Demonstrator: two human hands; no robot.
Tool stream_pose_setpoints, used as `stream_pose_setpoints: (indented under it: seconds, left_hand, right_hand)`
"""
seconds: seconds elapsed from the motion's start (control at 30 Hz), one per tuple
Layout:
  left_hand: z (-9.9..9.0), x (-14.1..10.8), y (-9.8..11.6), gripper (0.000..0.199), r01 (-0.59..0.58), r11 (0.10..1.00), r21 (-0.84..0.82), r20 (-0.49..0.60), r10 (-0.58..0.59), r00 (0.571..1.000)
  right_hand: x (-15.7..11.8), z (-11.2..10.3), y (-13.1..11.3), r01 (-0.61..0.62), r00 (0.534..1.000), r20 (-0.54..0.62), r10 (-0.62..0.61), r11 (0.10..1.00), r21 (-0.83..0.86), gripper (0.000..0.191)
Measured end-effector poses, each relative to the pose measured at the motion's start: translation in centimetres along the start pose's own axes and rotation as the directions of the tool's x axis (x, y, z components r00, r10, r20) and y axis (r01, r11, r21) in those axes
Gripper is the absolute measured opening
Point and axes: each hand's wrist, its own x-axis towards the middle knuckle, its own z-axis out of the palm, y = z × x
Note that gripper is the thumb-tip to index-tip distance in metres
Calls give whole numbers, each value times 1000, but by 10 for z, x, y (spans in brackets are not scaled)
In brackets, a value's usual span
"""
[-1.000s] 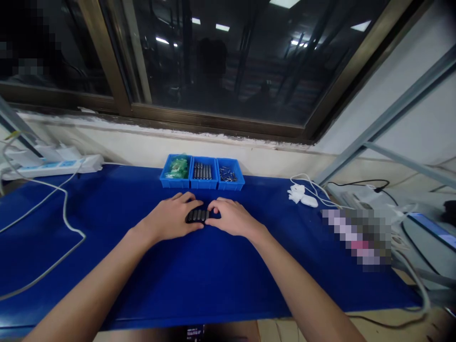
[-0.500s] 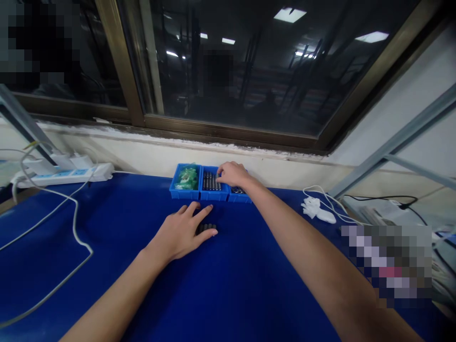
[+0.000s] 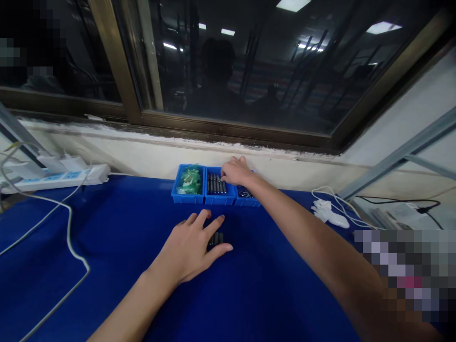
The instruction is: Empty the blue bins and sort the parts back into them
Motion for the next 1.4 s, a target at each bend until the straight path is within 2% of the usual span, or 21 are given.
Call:
stream_pose_setpoints:
  seconds: [0.17,0.33,0.53,0.67,0.73,0.8,0.87,0.93,1.03,1.07,1.1,1.13,1.17,1.2,1.23,1.27,1.37,1.4]
  left_hand:
    - [-1,-2,-5,81,-40,999,-23,-21,40,999]
    - [-4,-4,-10,83,-94,994,-58,-41,92,995]
    - [-3,-5,-8,83,-119,991,-67,-28,118,993]
    - [-3,-3,-9,76,-108,991,-72,8,109,994]
    - [-3,-2,-10,69,-88,994,-70,9,89,996]
    - [-4,-1,-12,66,-51,997,-59,22,53,998]
    - [-4,0,-15,68,-5,999,-41,69,8,998]
    - [-5,0,-19,70,21,999,-38,126,-16,992]
    - [-3,3,-27,70,13,994,-105,117,-1,993]
    - [-2,4,-30,69,6,992,-124,110,8,994]
    - [-1,6,-33,68,-10,991,-137,110,25,994]
    - [0,7,-36,68,-15,988,-153,111,32,993]
    - [2,8,-38,67,-13,986,-169,114,33,993]
    - [3,10,-40,67,-13,982,-189,114,35,993]
    - [5,11,-41,67,-12,978,-211,109,36,993]
    - [6,12,-43,66,-12,972,-234,101,37,994]
    - [9,13,-45,66,-18,961,-276,75,40,996]
    - [9,13,-45,66,-17,961,-276,74,38,997]
  right_hand:
    - [4,10,-5,20,1000,-7,-20,999,44,14]
    - [5,16,-1,-7,999,-34,11,994,108,17]
    - [6,14,-5,-35,999,-38,39,994,108,20]
    - [1,4,-9,-54,998,-30,58,990,133,18]
    - [-15,-2,-5,-60,995,-73,73,984,167,26]
    - [-44,-7,1,-48,978,-188,94,971,235,37]
    - [-87,-6,2,15,934,-336,121,927,374,35]
    - [-144,2,-9,73,932,-338,132,844,532,30]
    - [-245,31,-60,84,938,-300,173,727,681,21]
    - [-279,46,-84,148,959,-275,74,695,704,22]
    - [-310,64,-110,223,973,-208,-102,660,718,22]
    - [-336,85,-134,297,947,-134,-293,635,713,22]
    - [-356,108,-155,383,889,-87,-450,625,681,22]
    - [-370,132,-171,409,841,1,-541,637,654,21]
    - [-377,155,-181,336,867,85,-492,701,630,22]
    - [-379,177,-185,213,915,151,-373,767,605,26]
    - [-362,226,-175,-5,938,284,-201,809,588,41]
    - [-354,237,-169,-34,919,338,-203,814,580,43]
